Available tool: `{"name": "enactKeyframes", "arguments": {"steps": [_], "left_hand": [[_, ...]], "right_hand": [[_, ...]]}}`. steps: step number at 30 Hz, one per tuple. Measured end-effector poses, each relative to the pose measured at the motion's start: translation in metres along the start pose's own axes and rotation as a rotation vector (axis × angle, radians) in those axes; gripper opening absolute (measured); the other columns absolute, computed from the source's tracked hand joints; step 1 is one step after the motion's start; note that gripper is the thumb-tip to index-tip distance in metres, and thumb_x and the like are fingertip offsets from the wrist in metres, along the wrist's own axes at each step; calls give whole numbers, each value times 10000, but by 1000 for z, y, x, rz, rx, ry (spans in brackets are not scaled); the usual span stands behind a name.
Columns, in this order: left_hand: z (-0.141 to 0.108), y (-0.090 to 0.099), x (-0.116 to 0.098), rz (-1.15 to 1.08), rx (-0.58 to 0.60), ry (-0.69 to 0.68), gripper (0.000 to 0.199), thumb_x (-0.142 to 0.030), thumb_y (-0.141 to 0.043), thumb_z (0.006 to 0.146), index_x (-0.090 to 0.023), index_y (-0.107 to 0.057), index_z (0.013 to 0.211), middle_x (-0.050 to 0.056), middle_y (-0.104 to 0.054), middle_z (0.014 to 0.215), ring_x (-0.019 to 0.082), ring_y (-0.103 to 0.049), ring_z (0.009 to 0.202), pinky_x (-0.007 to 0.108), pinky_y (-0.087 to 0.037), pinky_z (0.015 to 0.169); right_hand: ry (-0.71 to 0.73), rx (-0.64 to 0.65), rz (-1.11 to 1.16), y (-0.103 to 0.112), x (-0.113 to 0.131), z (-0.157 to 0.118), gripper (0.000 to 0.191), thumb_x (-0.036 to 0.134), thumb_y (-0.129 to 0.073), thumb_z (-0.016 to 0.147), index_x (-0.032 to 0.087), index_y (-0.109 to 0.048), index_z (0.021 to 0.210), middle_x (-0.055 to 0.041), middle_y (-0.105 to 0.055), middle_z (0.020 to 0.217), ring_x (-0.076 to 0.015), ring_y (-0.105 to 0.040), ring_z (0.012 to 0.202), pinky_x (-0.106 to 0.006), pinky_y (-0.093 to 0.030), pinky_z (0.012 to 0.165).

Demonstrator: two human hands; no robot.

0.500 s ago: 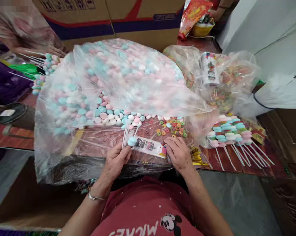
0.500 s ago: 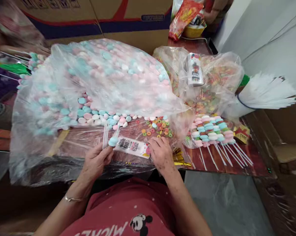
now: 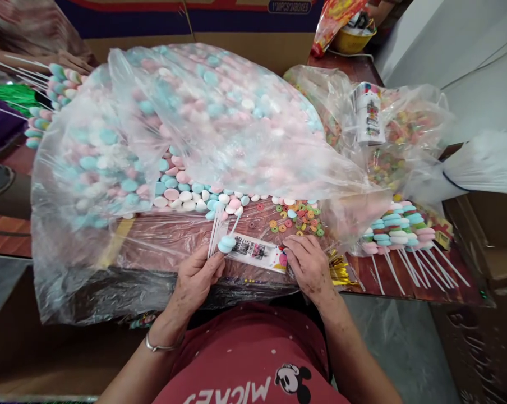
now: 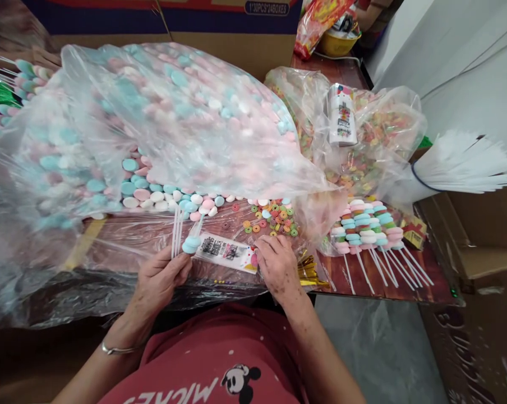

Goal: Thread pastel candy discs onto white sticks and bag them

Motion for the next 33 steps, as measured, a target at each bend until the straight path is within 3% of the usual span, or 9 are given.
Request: {"name": "enactKeyframes", "arguments": {"steps": [6,11,18,21,24,28,33], "left_hand": [[1,-2,-2,4,12,-25,285,-418,-647,885,-158,-629,769,-60,-424,521,52,-311,443,194,-203,405],[1,-4,-4,7,32,-44,281,-433,-640,886,-162,-638,809,-62,-424,520,51,-299,435,199,-197,404],[2,-4,-8,66,58,-70,303,-423,-611,904,-164,-599,748,-57,-435,528,56,-314,446,202,-222,417],[3,-5,-10,81,61,-61,348,-425,-604,905,-165,-548,681,-54,-435,526,54,-311,444,204,-219,416],[2,-4,-11,91,58,-72,379,-431,-593,908,-168,-514,647,-53,-432,522,57,-317,449,205,-223,419],[2,-5,-12,86,82,-95,367,-442,-582,910,-166,-535,673,-49,-447,550,57,-314,458,204,-219,419],[2,-5,-12,71,69,-68,368,-459,-599,891,-170,-530,673,-55,-431,528,59,-305,447,207,-217,416]], "right_hand": [[25,47,-12,10,7,6,227,176,-471,966,137,-681,1042,-102,-727,1009,-232,-616,938,-401,-503,880],[24,95,-48,22,8,30,264,183,-423,985,186,-664,1092,-85,-714,1026,-227,-618,976,-385,-477,921],[88,334,-237,-18,7,64,311,105,-451,943,159,-649,1176,-113,-694,1071,-247,-577,973,-359,-469,869],[156,428,-291,-32,9,66,269,99,-464,934,160,-683,1078,-112,-699,967,-244,-557,893,-358,-459,855],[157,373,-283,-28,5,69,257,106,-457,936,157,-696,1014,-112,-690,918,-250,-558,900,-367,-455,883],[77,207,-166,-10,-9,70,286,116,-456,934,161,-674,1112,-113,-686,997,-255,-577,968,-388,-460,918],[157,263,-56,-15,-3,64,261,113,-467,935,172,-687,1062,-93,-694,985,-236,-581,938,-374,-474,911]]}}
Point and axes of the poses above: each hand's wrist, its own z-axis towards the middle knuckle, its own y-axis out of the back of the hand, x = y × z, the point moved 7 cm from there along z, towards the middle knuckle
